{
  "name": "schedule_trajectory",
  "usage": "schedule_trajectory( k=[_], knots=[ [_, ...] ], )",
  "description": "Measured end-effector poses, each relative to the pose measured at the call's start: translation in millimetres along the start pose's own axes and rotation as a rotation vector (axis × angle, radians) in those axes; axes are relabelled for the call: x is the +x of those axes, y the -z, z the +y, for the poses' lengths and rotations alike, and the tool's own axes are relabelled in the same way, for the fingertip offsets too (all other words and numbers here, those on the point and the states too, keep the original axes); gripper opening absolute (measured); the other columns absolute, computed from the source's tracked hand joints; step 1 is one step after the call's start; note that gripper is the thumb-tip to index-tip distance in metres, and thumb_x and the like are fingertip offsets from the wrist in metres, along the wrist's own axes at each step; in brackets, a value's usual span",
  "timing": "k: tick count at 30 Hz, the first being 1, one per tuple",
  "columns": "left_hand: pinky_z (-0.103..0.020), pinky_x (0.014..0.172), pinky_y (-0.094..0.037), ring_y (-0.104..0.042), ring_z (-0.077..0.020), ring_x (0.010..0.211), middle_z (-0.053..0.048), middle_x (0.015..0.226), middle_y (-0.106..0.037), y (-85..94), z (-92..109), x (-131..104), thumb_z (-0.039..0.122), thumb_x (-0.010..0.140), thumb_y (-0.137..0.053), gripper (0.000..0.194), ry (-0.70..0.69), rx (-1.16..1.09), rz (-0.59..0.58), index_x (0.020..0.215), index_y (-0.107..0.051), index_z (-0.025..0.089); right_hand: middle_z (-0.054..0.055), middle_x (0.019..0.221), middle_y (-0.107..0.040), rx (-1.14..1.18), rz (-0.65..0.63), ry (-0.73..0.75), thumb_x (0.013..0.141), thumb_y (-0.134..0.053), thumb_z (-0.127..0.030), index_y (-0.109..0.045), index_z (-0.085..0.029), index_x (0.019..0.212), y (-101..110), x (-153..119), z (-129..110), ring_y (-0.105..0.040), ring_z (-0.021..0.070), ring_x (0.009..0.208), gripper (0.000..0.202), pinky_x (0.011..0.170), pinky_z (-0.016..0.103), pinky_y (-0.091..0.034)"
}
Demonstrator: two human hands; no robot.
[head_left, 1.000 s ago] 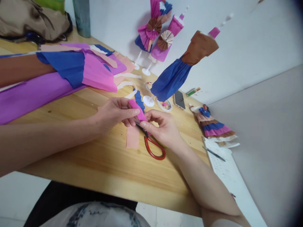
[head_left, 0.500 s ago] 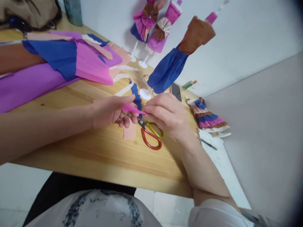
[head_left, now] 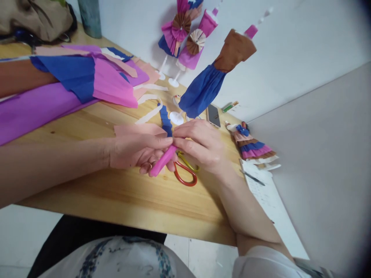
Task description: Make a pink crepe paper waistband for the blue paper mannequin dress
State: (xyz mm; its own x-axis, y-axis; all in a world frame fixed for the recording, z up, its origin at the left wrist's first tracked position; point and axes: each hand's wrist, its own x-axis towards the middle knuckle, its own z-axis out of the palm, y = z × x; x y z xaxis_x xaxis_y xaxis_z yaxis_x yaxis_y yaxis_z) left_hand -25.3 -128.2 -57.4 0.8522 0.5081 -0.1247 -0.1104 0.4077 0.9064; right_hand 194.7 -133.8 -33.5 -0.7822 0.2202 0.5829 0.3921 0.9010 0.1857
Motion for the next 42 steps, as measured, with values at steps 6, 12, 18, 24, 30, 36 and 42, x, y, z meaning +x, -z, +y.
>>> schedule_trajectory(
  k=[6, 12, 18, 24, 30, 36, 42],
  knots=[
    [-0.016, 0.038, -0.025, -0.041, -0.0055, 0.041, -0.002, 0.053, -0.057, 1.1, -1.4, -1.5, 0.049, 0.084, -0.071, 0.042, 0.032, 0.044, 0.032, 0.065, -0.062, 0.013, 0.004, 0.108, -0.074, 0.117, 0.055, -0.062, 0.098, -0.061, -0.018, -0.069, -0.026, 0.110, -10.6, -10.0, 2.7, -0.069, 0.0203, 0.100, 0.017, 0.085, 0.039, -0.053],
    [-0.021, 0.037, -0.020, -0.037, -0.0076, 0.040, -0.001, 0.046, -0.048, 5.6, -1.7, 1.3, 0.058, 0.073, -0.080, 0.049, 0.065, 0.033, 0.004, 0.056, -0.059, 0.016, 0.004, 0.104, -0.075, 0.106, 0.065, -0.062, 0.100, -0.058, -0.019, -0.070, -0.026, 0.107, -9.4, -5.3, -0.3, -0.070, 0.0201, 0.096, 0.016, 0.082, 0.039, -0.055],
    [-0.020, 0.039, -0.019, -0.035, -0.0058, 0.039, 0.001, 0.043, -0.047, 4.0, -1.4, 1.3, 0.050, 0.075, -0.081, 0.046, 0.047, 0.045, 0.010, 0.056, -0.056, 0.016, 0.006, 0.104, -0.075, 0.048, 0.057, -0.147, 0.098, -0.059, -0.019, -0.070, -0.027, 0.110, -9.7, 0.5, -3.0, -0.069, 0.0216, 0.097, 0.018, 0.083, 0.039, -0.055],
    [-0.018, 0.040, -0.024, -0.040, -0.0058, 0.040, 0.001, 0.046, -0.054, 4.3, -4.2, 4.2, 0.035, 0.078, -0.075, 0.029, -0.110, 0.021, 0.347, 0.061, -0.062, 0.015, 0.009, 0.100, -0.075, 0.111, 0.126, -0.624, 0.094, -0.062, -0.024, -0.072, -0.021, 0.102, -4.5, 8.7, -8.9, -0.069, 0.0231, 0.091, 0.013, 0.080, 0.039, -0.056],
    [-0.018, 0.043, -0.032, -0.048, -0.0068, 0.043, 0.000, 0.048, -0.058, 3.1, -6.3, 6.1, 0.030, 0.076, -0.077, 0.024, -0.192, -0.051, 0.475, 0.061, -0.067, 0.014, 0.003, 0.072, -0.067, 0.784, -0.081, -1.035, 0.087, -0.064, -0.059, -0.066, -0.019, 0.082, -4.1, 17.2, -25.7, -0.061, 0.0163, 0.065, 0.040, 0.060, 0.029, -0.048],
    [-0.018, 0.044, -0.036, -0.051, -0.0076, 0.044, 0.000, 0.048, -0.060, 2.2, -10.4, 8.0, 0.034, 0.069, -0.084, 0.028, -0.232, -0.077, 0.486, 0.060, -0.066, 0.014, -0.003, 0.063, -0.057, 0.911, -0.057, -1.210, 0.074, -0.079, -0.050, -0.053, -0.021, 0.070, -23.2, 17.8, -35.5, -0.050, 0.0113, 0.055, 0.040, 0.053, 0.026, -0.041],
    [-0.017, 0.044, -0.037, -0.055, -0.0079, 0.048, -0.001, 0.056, -0.064, 6.1, -7.8, 7.8, 0.044, 0.068, -0.086, 0.036, -0.252, -0.186, 0.442, 0.069, -0.068, 0.013, -0.003, 0.060, -0.056, 1.017, -0.047, -1.224, 0.077, -0.075, -0.040, -0.054, -0.021, 0.069, -20.9, 16.4, -33.7, -0.049, 0.0105, 0.052, 0.030, 0.051, 0.026, -0.038]
  ],
)
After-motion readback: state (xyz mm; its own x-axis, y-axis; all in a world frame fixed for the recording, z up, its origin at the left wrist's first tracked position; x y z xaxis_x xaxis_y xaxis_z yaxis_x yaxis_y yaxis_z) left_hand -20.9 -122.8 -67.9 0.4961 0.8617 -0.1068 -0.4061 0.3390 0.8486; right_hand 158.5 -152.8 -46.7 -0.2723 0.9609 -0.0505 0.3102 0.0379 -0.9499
